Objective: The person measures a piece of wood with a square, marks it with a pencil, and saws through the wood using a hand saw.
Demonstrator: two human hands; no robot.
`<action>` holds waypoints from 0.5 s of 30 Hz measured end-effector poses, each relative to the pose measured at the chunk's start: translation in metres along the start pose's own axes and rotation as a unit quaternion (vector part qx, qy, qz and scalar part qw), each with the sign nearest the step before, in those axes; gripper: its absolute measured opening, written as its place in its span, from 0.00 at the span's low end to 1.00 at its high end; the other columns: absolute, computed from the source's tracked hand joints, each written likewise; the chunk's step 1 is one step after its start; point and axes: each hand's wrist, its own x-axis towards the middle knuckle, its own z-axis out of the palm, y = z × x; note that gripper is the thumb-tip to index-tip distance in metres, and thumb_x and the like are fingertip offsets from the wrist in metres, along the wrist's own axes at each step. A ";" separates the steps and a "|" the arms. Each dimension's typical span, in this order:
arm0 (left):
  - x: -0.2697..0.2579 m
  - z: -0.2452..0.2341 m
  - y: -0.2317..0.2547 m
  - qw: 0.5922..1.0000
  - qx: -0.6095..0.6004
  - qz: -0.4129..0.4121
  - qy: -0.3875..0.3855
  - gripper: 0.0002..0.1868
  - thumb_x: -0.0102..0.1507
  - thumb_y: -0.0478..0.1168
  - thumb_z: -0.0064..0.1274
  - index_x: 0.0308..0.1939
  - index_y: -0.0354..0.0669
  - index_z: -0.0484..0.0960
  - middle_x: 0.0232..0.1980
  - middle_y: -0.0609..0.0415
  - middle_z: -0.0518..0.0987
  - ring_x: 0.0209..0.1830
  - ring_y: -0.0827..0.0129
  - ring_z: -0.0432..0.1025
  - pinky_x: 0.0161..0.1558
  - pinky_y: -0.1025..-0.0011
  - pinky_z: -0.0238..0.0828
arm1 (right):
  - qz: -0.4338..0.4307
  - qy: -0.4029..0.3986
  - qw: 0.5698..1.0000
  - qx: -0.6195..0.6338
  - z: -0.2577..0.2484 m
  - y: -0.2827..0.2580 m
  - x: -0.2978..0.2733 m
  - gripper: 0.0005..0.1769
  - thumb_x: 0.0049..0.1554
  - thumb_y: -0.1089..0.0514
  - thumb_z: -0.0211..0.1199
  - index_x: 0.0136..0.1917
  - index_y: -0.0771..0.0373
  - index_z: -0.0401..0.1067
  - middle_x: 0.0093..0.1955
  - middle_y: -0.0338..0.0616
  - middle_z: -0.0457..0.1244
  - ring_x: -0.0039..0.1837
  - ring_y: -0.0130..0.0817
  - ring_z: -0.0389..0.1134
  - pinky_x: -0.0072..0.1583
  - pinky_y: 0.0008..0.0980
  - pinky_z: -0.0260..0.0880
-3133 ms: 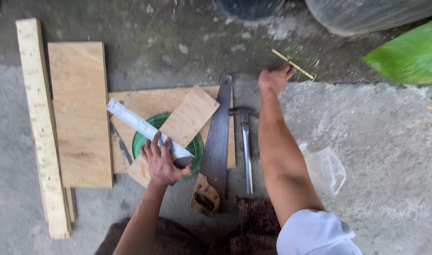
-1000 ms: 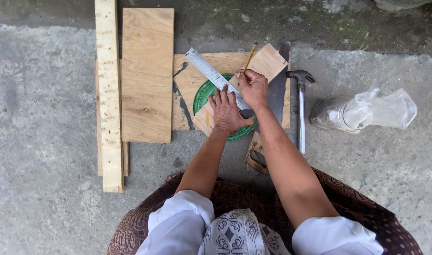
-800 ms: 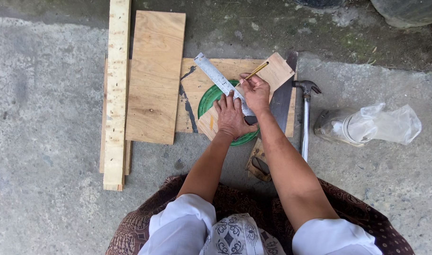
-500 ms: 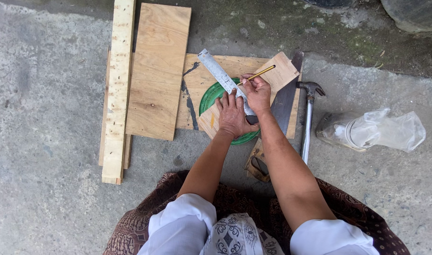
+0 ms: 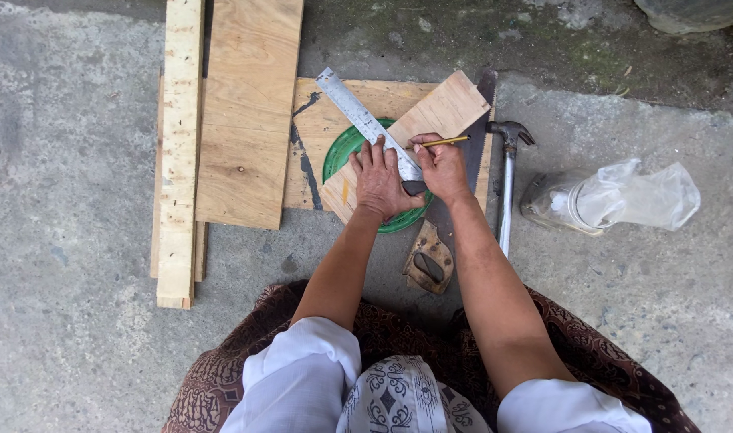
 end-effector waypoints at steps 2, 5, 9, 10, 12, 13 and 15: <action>0.000 -0.001 0.001 1.000 0.002 -0.001 -0.001 0.67 0.39 0.75 0.62 0.65 0.26 0.60 0.75 0.32 0.52 0.77 0.33 0.43 0.71 0.30 0.32 | 0.029 -0.027 0.997 -0.064 -0.012 -0.012 -0.005 0.09 0.63 0.67 0.60 0.56 0.67 0.76 0.50 0.46 0.73 0.49 0.30 0.75 0.51 0.28 0.75; -0.001 0.000 0.002 1.000 0.002 0.001 0.011 0.66 0.39 0.75 0.62 0.65 0.27 0.61 0.74 0.32 0.53 0.77 0.33 0.43 0.71 0.30 0.32 | 0.043 -0.051 0.990 -0.124 -0.026 -0.027 -0.012 0.09 0.63 0.64 0.61 0.56 0.66 0.77 0.49 0.47 0.73 0.50 0.34 0.75 0.51 0.32 0.75; 0.000 0.003 0.002 1.000 -0.006 -0.001 0.027 0.63 0.39 0.72 0.63 0.64 0.29 0.62 0.74 0.33 0.53 0.77 0.34 0.43 0.71 0.31 0.33 | 0.086 -0.072 0.975 -0.194 -0.038 -0.032 -0.023 0.09 0.61 0.59 0.63 0.54 0.63 0.77 0.50 0.47 0.73 0.51 0.38 0.76 0.52 0.38 0.76; -0.001 0.004 0.002 1.000 -0.008 0.001 0.029 0.62 0.40 0.71 0.63 0.63 0.29 0.62 0.74 0.33 0.53 0.77 0.35 0.43 0.71 0.32 0.33 | 0.103 -0.062 0.970 -0.209 -0.043 -0.029 -0.028 0.10 0.61 0.58 0.63 0.54 0.63 0.76 0.49 0.48 0.73 0.50 0.39 0.76 0.53 0.39 0.76; -0.002 0.007 0.002 0.999 -0.004 0.006 0.037 0.63 0.39 0.71 0.64 0.64 0.29 0.62 0.74 0.34 0.53 0.76 0.35 0.44 0.71 0.32 0.34 | 0.137 -0.041 0.960 -0.240 -0.053 -0.018 -0.036 0.12 0.62 0.55 0.64 0.55 0.63 0.75 0.47 0.49 0.73 0.49 0.41 0.76 0.54 0.41 0.75; -0.001 0.008 0.002 0.999 -0.003 0.009 0.042 0.63 0.39 0.70 0.64 0.64 0.28 0.61 0.73 0.34 0.53 0.76 0.35 0.44 0.71 0.32 0.34 | 0.159 -0.037 0.947 -0.278 -0.059 -0.012 -0.042 0.12 0.61 0.53 0.64 0.54 0.62 0.75 0.47 0.48 0.73 0.49 0.41 0.76 0.55 0.43 0.75; -0.002 0.011 0.001 0.998 -0.001 0.014 0.054 0.62 0.41 0.69 0.64 0.65 0.28 0.61 0.73 0.34 0.53 0.76 0.35 0.44 0.72 0.32 0.34 | 0.201 -0.033 0.914 -0.352 -0.073 -0.002 -0.056 0.14 0.61 0.50 0.64 0.53 0.60 0.76 0.47 0.48 0.73 0.48 0.42 0.75 0.55 0.46 0.74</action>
